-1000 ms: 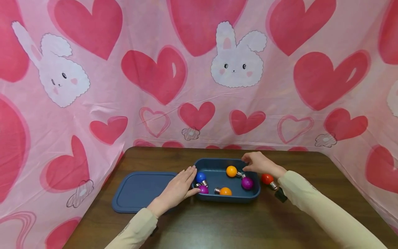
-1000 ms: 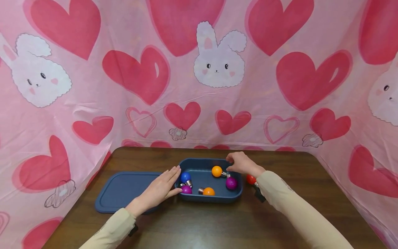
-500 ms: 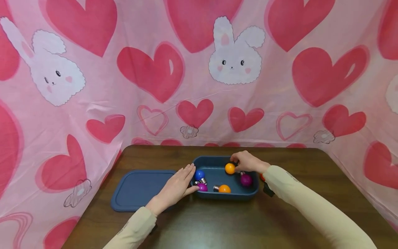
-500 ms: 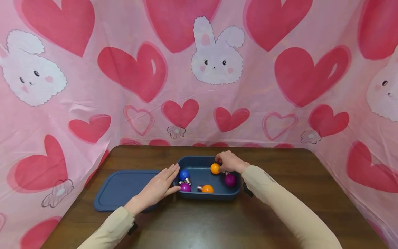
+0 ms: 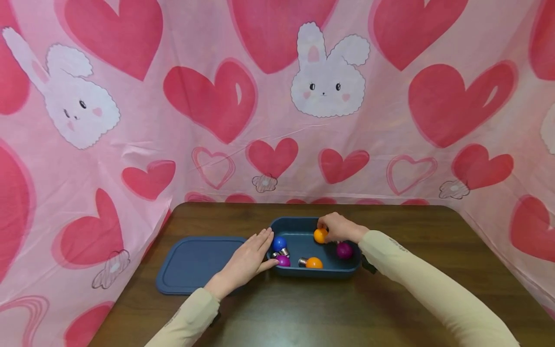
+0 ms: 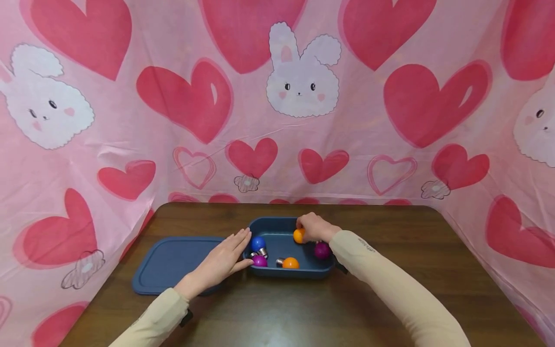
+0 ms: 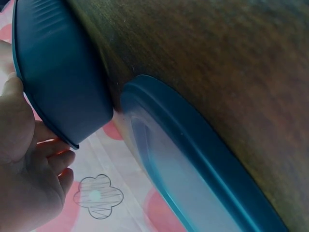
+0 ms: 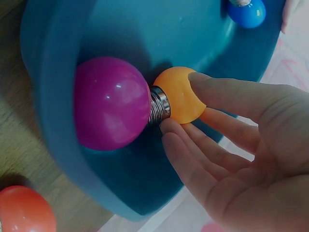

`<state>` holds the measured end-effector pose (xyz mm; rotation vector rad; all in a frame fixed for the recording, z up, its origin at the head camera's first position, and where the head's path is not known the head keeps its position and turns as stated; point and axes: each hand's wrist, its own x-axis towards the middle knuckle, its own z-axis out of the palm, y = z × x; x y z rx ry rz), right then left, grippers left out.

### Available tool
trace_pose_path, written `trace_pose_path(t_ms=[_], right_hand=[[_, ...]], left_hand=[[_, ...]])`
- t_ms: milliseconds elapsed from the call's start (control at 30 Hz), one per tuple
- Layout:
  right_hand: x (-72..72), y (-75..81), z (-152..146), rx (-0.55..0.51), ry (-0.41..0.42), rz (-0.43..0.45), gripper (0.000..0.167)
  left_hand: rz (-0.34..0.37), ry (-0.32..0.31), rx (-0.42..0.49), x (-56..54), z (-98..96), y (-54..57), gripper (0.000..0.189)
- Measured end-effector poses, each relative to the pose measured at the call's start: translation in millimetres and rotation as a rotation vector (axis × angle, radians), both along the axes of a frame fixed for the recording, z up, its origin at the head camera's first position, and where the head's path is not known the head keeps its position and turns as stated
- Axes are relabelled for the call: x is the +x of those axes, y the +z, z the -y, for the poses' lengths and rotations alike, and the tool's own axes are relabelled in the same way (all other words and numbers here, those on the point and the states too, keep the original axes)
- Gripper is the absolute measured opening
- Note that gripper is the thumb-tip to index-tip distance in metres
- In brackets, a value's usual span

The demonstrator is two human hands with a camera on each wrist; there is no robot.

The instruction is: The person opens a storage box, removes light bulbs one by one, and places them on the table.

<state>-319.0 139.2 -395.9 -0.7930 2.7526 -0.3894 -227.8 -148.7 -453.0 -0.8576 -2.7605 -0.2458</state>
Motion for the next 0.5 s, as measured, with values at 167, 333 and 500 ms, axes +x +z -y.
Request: trace_pose_path(t_ms=[167, 333, 500], right_hand=[[1.4, -0.6, 2.6, 0.015, -0.021, 0.027, 0.039], [3.7, -2.4, 3.2, 0.02, 0.006, 0.028, 0.041], [6.6, -5.8, 5.1, 0.031, 0.032, 0.039, 0.04]], left_hand=[[-0.022, -0.007, -0.002, 0.8, -0.7, -0.2, 0.075], [-0.007, 0.001, 0.002, 2.1, -1.1, 1.1, 0.075], [-0.025, -0.002, -0.001, 1.6, -0.9, 0.0, 0.074]])
